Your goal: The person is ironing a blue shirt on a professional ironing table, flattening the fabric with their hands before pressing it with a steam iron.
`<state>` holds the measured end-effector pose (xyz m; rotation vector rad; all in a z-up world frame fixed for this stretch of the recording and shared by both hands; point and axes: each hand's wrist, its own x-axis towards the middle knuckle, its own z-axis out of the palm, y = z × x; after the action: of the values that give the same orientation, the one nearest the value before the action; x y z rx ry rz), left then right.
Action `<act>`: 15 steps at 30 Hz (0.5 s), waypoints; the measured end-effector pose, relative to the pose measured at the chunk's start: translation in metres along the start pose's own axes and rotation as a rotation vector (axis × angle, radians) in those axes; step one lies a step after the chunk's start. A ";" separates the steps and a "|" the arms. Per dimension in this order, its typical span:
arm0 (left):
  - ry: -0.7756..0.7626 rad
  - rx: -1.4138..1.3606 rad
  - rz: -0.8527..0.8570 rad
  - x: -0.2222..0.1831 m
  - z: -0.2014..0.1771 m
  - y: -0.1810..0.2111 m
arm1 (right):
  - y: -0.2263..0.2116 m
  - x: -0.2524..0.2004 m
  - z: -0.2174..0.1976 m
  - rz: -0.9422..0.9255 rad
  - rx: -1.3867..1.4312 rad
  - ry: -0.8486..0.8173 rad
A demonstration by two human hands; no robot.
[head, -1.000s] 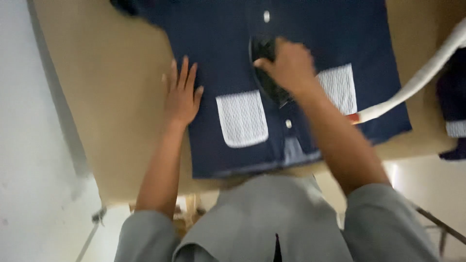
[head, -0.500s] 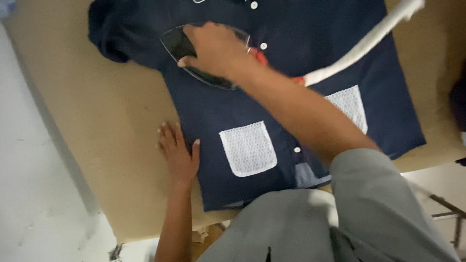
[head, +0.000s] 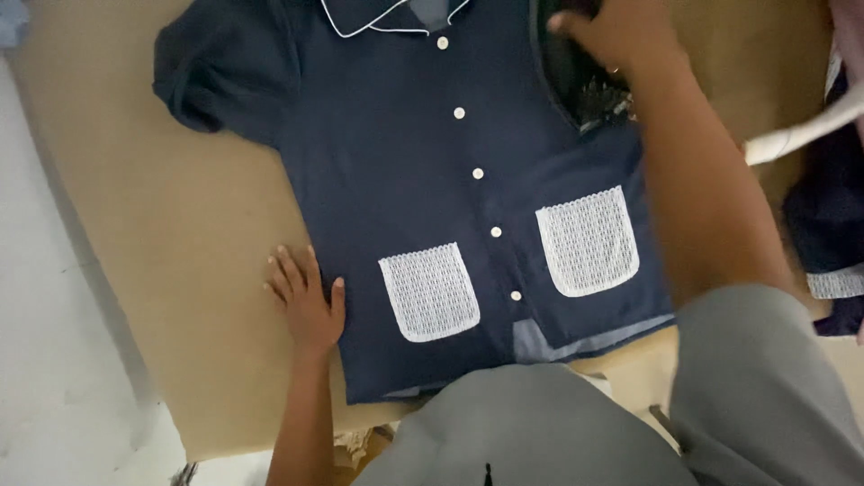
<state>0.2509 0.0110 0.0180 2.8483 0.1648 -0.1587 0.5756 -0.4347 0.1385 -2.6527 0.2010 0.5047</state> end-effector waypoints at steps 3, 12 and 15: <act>0.077 -0.051 0.016 0.000 0.024 -0.015 | 0.005 -0.014 0.009 0.055 0.047 -0.003; 0.112 0.047 0.030 -0.009 0.019 -0.004 | -0.031 -0.072 0.067 -0.289 -0.043 -0.103; 0.175 -0.108 -0.011 -0.010 0.023 0.001 | -0.017 -0.050 0.058 -0.366 -0.071 -0.080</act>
<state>0.2392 0.0027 -0.0021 2.7518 0.2184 0.0947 0.5147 -0.3912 0.1147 -2.6450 -0.3266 0.4997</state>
